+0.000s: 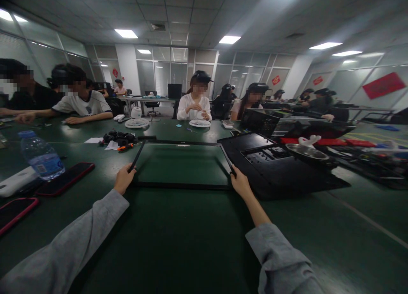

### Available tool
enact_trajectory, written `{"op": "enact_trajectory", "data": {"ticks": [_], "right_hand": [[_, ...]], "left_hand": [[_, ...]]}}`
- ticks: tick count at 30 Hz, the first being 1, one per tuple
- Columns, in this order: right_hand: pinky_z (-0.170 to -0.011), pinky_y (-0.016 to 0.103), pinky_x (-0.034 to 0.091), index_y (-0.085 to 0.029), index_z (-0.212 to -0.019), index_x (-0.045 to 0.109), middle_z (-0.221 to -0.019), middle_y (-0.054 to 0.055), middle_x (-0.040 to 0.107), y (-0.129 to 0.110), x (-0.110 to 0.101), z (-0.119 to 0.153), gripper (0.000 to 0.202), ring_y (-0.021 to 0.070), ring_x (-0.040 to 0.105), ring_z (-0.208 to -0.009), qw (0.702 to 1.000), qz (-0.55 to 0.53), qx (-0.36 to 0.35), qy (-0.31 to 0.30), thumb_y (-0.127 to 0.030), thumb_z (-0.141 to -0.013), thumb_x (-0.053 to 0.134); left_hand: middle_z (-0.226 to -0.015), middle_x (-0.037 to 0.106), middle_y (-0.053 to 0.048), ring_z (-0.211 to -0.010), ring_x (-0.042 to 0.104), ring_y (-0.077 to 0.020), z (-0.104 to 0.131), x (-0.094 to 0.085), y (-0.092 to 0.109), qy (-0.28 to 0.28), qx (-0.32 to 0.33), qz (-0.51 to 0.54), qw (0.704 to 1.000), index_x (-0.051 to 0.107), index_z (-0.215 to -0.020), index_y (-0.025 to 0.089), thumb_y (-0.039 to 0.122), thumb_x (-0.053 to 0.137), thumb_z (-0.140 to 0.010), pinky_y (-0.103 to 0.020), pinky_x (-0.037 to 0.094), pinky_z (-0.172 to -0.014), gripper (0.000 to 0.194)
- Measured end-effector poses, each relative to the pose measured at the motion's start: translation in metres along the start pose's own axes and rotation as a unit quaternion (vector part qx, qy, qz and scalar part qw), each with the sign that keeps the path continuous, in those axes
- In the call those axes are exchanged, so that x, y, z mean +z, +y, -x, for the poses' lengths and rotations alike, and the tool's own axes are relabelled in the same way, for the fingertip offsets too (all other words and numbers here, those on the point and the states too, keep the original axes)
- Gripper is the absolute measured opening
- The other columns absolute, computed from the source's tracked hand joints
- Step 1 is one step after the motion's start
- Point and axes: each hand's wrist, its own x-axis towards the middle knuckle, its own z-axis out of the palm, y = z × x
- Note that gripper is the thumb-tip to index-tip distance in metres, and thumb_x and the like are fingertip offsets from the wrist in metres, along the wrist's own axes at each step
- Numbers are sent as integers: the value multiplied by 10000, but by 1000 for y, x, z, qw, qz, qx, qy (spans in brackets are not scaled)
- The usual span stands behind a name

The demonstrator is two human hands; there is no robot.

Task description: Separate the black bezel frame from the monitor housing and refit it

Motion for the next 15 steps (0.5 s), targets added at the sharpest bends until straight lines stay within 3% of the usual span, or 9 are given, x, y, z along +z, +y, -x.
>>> {"op": "enact_trajectory", "data": {"ticks": [6, 15], "right_hand": [[-1030, 456, 470, -147, -1264, 626, -1203, 142, 695, 9, 0, 2, 459, 268, 631, -1172, 1000, 8, -16, 13, -274, -837, 516], [-1086, 463, 414, -171, -1328, 576, -1301, 117, 650, 4, 1, 1, 529, 263, 585, -1242, 999, 49, 12, -20, -266, -810, 531]], "left_hand": [[-1325, 652, -100, -1192, 628, -225, 2, -1, 3, -11, 7, -37, 999, 597, -1346, 163, 212, 558, -878, -359, 459, -1045, 471], [-1260, 692, -88, -1130, 654, -223, 5, -3, 5, -3, 21, -42, 999, 632, -1313, 166, 200, 548, -870, -348, 491, -999, 451]]}}
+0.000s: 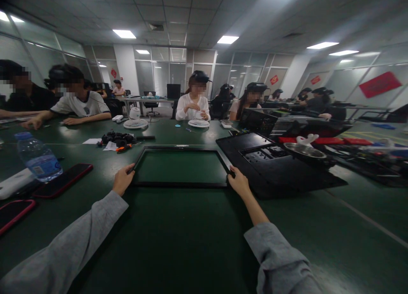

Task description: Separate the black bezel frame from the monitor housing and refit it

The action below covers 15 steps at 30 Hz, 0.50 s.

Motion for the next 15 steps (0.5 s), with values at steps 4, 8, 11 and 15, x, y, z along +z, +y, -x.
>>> {"op": "enact_trajectory", "data": {"ticks": [4, 8, 11, 15], "right_hand": [[-1060, 466, 437, -172, -1332, 578, -1290, 118, 656, -5, 0, 1, 551, 277, 603, -1216, 1000, 26, 0, -5, -271, -791, 544], [-1035, 457, 455, -199, -1311, 593, -1238, 101, 684, -8, -1, 3, 542, 280, 622, -1184, 999, 40, -1, 1, -264, -774, 556], [-1021, 459, 459, -219, -1301, 599, -1198, 92, 699, -11, -2, 4, 536, 292, 633, -1161, 998, 58, -4, 4, -271, -768, 572], [-1001, 481, 463, -192, -1326, 579, -1213, 121, 685, -14, -3, 4, 545, 309, 633, -1149, 996, 85, -5, -5, -276, -788, 565]], "left_hand": [[-1249, 699, -73, -1125, 655, -227, 0, -1, 1, -8, 9, -21, 1000, 651, -1290, 193, 181, 551, -857, -356, 487, -996, 444], [-1241, 702, -77, -1147, 643, -234, 0, -3, 4, -9, 14, -46, 999, 668, -1270, 190, 191, 548, -855, -347, 484, -992, 432], [-1254, 695, -80, -1157, 637, -238, 2, -4, 7, -9, 10, -56, 998, 650, -1295, 182, 199, 536, -860, -350, 479, -997, 450], [-1298, 668, -90, -1212, 602, -231, 3, -4, 10, -3, 34, -62, 998, 639, -1301, 157, 187, 512, -869, -345, 442, -1048, 452]]}}
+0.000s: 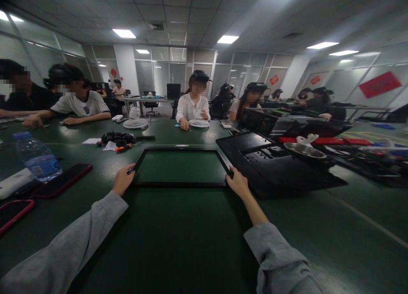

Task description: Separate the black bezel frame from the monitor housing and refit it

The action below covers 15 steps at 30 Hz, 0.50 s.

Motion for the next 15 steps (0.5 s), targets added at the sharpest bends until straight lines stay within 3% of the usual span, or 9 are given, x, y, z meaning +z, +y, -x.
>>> {"op": "enact_trajectory", "data": {"ticks": [4, 9, 15], "right_hand": [[-1020, 502, 442, -146, -1352, 553, -1300, 164, 632, -1, 1, 0, 549, 325, 582, -1220, 1000, 12, 1, -3, -269, -817, 529], [-1046, 464, 430, -165, -1358, 546, -1332, 138, 614, 5, 4, -2, 559, 289, 556, -1255, 1000, 5, -3, -2, -170, -802, 485], [-1045, 445, 431, -134, -1357, 539, -1312, 153, 621, 14, 7, -4, 557, 266, 566, -1239, 999, -28, -21, 8, -157, -804, 468]], "left_hand": [[-1340, 639, -83, -1267, 554, -229, 2, -2, 5, 5, 22, -27, 999, 644, -1287, 172, 192, 509, -877, -367, 390, -1101, 431], [-1408, 586, -52, -1315, 477, -279, 13, -8, 21, 15, 32, -88, 995, 628, -1301, 252, 261, 500, -915, -472, 391, -1074, 407], [-1356, 627, -59, -1292, 491, -277, 27, -12, 38, -18, 117, -110, 987, 663, -1232, 270, 387, 475, -961, -493, 353, -1070, 351]]}}
